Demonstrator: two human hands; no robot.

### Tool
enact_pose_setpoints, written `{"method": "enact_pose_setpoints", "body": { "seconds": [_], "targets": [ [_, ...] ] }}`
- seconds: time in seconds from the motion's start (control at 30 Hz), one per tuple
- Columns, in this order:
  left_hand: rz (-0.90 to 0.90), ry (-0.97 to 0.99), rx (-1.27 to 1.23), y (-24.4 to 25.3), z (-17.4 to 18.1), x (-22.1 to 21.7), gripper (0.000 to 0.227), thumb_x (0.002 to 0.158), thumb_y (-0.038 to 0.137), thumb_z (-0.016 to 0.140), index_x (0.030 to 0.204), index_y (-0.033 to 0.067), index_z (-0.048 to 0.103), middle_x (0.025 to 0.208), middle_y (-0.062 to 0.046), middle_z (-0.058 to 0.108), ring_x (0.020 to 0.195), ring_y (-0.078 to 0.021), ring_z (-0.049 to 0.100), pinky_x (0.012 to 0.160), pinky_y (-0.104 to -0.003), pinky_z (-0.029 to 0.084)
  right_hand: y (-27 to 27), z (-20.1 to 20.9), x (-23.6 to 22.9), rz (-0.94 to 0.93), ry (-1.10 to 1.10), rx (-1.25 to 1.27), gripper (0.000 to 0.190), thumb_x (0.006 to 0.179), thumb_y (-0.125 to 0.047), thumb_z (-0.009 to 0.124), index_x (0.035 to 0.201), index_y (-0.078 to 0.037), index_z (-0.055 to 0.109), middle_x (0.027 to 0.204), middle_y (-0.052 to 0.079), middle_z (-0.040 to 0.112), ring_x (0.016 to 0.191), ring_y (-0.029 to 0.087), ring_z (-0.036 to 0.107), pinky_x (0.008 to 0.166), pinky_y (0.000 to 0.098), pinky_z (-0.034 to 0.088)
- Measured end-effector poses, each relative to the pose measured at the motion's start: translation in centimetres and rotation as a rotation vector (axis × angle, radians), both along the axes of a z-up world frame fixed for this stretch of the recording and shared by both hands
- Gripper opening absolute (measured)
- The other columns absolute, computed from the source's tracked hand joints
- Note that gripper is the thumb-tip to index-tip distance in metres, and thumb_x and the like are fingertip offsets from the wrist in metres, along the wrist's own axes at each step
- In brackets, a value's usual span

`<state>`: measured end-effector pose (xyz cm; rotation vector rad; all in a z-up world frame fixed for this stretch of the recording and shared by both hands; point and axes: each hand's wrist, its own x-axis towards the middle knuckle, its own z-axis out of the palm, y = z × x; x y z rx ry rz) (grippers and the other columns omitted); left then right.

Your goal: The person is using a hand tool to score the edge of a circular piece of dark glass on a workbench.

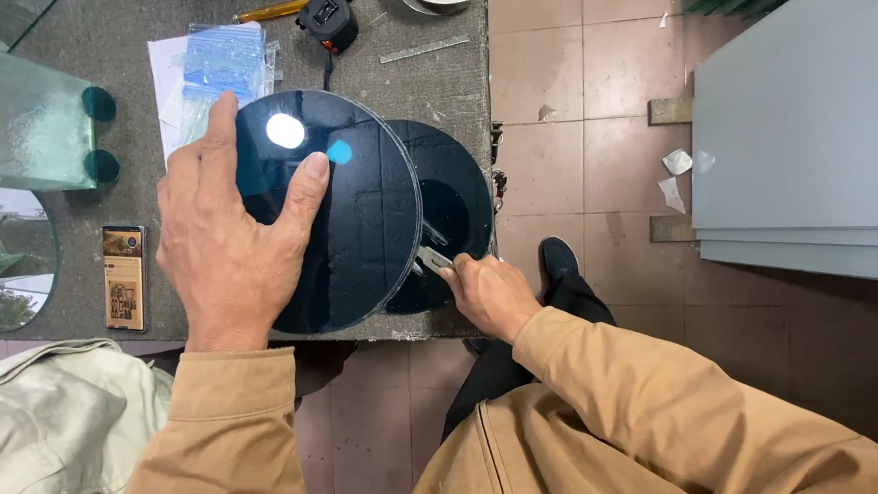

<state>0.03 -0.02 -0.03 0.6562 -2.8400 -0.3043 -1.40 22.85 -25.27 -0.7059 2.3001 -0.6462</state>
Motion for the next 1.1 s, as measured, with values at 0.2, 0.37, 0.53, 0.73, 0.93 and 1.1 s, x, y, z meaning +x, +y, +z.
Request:
{"method": "enact_pose_setpoints", "body": {
  "seconds": [0.2,0.37,0.53,0.73,0.93,1.1],
  "targets": [
    [0.01,-0.01,-0.003,0.0,0.2,0.0,0.084,0.108,0.071,0.065,0.173,0.0194,0.049,0.147,-0.018,0.063,0.135,-0.0432,0.058,0.086,-0.07,0.053,-0.4,0.7,-0.7,0.032,-0.017,-0.015,0.049,0.119,-0.052,0.04,0.108,-0.012,0.066,0.085,0.018,0.078,0.074,0.053,0.073,0.067,0.0623,0.056],
    [0.018,-0.013,0.011,0.2,0.4,-0.2,0.085,0.107,0.072,0.064,0.172,0.0204,0.05,0.145,-0.017,0.063,0.136,-0.042,0.057,0.086,-0.073,0.053,0.2,-0.2,-1.1,0.079,0.057,-0.03,0.044,0.119,-0.051,0.044,0.106,-0.014,0.063,0.081,0.017,0.075,0.069,0.05,0.072,0.063,0.0611,0.057],
    [0.002,-0.001,-0.013,0.0,0.1,-0.1,0.085,0.108,0.072,0.064,0.172,0.0184,0.051,0.144,-0.018,0.064,0.134,-0.043,0.057,0.085,-0.07,0.054,1.9,1.3,-1.1,0.195,0.125,0.024,0.037,0.119,-0.045,0.047,0.114,-0.012,0.062,0.086,0.021,0.077,0.072,0.052,0.075,0.062,0.0631,0.059],
    [0.005,-0.004,0.003,0.0,0.1,0.0,0.084,0.109,0.071,0.064,0.173,0.0184,0.05,0.142,-0.018,0.063,0.133,-0.0434,0.057,0.085,-0.07,0.053,-0.1,0.9,2.3,0.094,0.219,0.027,0.022,0.118,-0.028,0.047,0.105,-0.011,0.05,0.068,0.012,0.073,0.056,0.046,0.069,0.054,0.0606,0.053],
    [0.007,-0.011,0.009,0.0,0.1,-0.1,0.084,0.109,0.072,0.064,0.173,0.0193,0.049,0.143,-0.018,0.063,0.13,-0.0439,0.059,0.086,-0.068,0.053,-1.5,-1.5,4.2,0.084,0.328,-0.001,0.005,0.104,-0.01,0.047,0.103,-0.014,0.048,0.06,0.009,0.067,0.05,0.043,0.066,0.047,0.0556,0.048],
    [0.01,-0.007,0.008,0.0,0.0,-0.1,0.084,0.109,0.071,0.065,0.173,0.0197,0.049,0.144,-0.019,0.063,0.132,-0.0433,0.059,0.086,-0.069,0.053,-1.7,-3.0,5.3,0.096,0.383,0.037,0.014,0.095,-0.004,0.05,0.097,-0.017,0.045,0.052,0.003,0.061,0.041,0.032,0.063,0.042,0.0475,0.045]
  ]
}}
